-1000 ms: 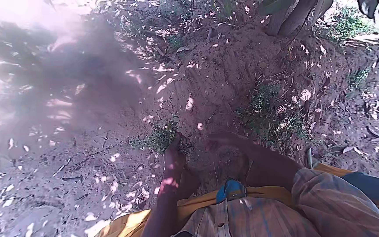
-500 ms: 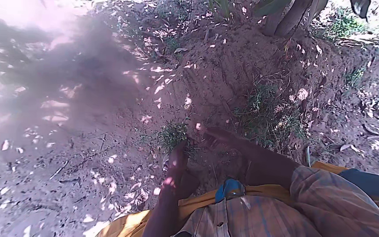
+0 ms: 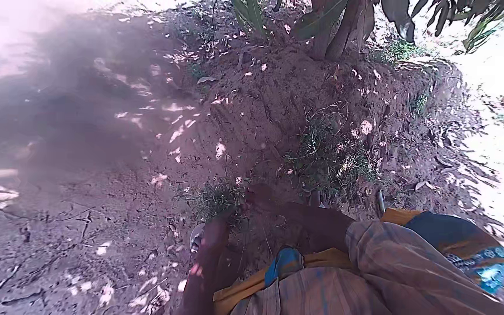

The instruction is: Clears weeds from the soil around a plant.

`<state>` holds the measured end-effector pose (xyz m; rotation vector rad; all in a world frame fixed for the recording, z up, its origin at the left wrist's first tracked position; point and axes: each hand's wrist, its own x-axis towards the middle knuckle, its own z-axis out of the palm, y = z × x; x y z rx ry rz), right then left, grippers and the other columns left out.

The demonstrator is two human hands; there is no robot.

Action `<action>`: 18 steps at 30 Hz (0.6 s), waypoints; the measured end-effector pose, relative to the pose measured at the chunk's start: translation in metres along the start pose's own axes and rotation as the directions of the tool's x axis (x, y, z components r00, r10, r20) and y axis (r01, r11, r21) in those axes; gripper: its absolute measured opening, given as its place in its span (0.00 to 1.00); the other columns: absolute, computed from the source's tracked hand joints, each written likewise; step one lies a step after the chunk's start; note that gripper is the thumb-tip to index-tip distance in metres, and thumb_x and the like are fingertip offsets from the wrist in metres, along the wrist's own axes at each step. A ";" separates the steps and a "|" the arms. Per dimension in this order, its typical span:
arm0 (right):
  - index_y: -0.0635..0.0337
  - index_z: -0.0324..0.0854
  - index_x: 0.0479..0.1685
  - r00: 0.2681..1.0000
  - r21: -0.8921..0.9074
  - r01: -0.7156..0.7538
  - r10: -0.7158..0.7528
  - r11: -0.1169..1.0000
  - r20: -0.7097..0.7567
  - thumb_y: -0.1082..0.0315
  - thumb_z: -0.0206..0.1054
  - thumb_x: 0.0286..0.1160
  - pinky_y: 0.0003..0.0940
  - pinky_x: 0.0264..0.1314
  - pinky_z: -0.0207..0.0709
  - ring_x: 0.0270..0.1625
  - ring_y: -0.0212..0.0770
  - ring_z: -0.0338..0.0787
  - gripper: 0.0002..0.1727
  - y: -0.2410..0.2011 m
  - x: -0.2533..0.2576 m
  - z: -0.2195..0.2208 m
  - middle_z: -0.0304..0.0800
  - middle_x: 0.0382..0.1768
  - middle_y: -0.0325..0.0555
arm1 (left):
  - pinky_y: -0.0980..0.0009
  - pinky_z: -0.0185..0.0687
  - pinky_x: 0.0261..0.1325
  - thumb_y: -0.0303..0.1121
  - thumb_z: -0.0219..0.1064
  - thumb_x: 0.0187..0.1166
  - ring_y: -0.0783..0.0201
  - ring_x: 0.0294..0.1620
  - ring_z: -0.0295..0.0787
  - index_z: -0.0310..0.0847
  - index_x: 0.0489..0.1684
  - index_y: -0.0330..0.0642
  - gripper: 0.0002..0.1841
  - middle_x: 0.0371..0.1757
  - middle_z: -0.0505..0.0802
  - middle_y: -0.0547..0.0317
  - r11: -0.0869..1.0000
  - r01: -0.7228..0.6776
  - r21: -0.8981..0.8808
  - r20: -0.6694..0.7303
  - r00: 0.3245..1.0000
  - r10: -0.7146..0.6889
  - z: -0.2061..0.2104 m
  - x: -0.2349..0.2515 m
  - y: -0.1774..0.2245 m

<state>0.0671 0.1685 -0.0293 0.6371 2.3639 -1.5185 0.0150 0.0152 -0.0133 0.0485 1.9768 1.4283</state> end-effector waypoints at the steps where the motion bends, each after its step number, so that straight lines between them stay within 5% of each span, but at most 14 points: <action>1: 0.74 0.80 0.65 0.997 -0.084 -0.073 0.076 0.994 0.029 0.63 0.53 0.91 0.52 0.71 0.72 0.66 0.56 0.85 0.22 -0.006 -0.004 0.001 0.86 0.63 0.67 | 0.69 0.77 0.57 0.30 0.56 0.89 0.69 0.45 0.84 0.83 0.52 0.30 0.12 0.45 0.89 0.55 0.983 0.018 0.184 0.007 1.000 -0.020 0.000 -0.001 0.000; 3: 0.74 0.75 0.72 0.990 -0.112 -0.128 0.133 0.985 0.042 0.67 0.56 0.88 0.56 0.78 0.67 0.76 0.61 0.78 0.22 -0.010 -0.014 0.005 0.79 0.72 0.70 | 0.57 0.74 0.64 0.33 0.59 0.89 0.58 0.55 0.83 0.82 0.61 0.26 0.17 0.57 0.89 0.41 0.934 0.050 0.354 0.044 0.997 -0.070 0.001 -0.003 0.000; 7: 0.77 0.67 0.79 0.985 -0.081 -0.164 0.168 0.983 0.050 0.71 0.64 0.82 0.53 0.83 0.62 0.82 0.62 0.72 0.29 -0.012 -0.018 0.006 0.71 0.78 0.73 | 0.60 0.76 0.59 0.30 0.61 0.86 0.60 0.51 0.82 0.75 0.68 0.24 0.19 0.56 0.86 0.39 0.940 0.016 0.340 0.043 0.999 -0.032 0.003 -0.008 0.000; 9: 0.79 0.68 0.78 0.985 -0.062 -0.167 0.169 0.984 0.031 0.72 0.67 0.79 0.53 0.82 0.63 0.81 0.64 0.73 0.30 -0.010 -0.011 0.008 0.72 0.77 0.74 | 0.60 0.77 0.65 0.28 0.62 0.85 0.58 0.58 0.83 0.71 0.74 0.25 0.22 0.63 0.85 0.37 0.955 -0.018 0.295 0.042 0.999 0.006 0.004 -0.008 0.000; 13: 0.75 0.68 0.79 0.984 -0.135 -0.179 0.178 0.975 -0.016 0.68 0.66 0.80 0.53 0.83 0.63 0.83 0.62 0.71 0.30 -0.006 0.007 0.011 0.70 0.81 0.68 | 0.58 0.78 0.63 0.29 0.61 0.86 0.57 0.56 0.84 0.74 0.70 0.24 0.20 0.59 0.86 0.36 0.950 -0.034 0.311 0.015 0.999 0.031 0.002 -0.009 -0.002; 15: 0.72 0.72 0.77 0.939 -0.014 -0.289 0.281 0.957 -0.198 0.65 0.56 0.88 0.51 0.82 0.65 0.80 0.58 0.75 0.24 0.016 0.014 -0.014 0.76 0.77 0.65 | 0.49 0.74 0.70 0.30 0.54 0.89 0.48 0.64 0.85 0.79 0.66 0.24 0.18 0.62 0.87 0.32 0.852 -0.081 0.517 0.057 0.997 0.060 -0.003 -0.012 0.001; 18: 0.71 0.74 0.75 0.807 0.178 -0.415 0.451 0.892 -0.380 0.61 0.49 0.94 0.49 0.76 0.72 0.71 0.52 0.84 0.24 0.072 0.005 -0.090 0.82 0.69 0.64 | 0.43 0.66 0.80 0.22 0.52 0.87 0.34 0.75 0.80 0.81 0.69 0.27 0.18 0.69 0.86 0.29 0.556 -0.119 0.822 0.094 0.993 0.074 -0.008 -0.021 0.024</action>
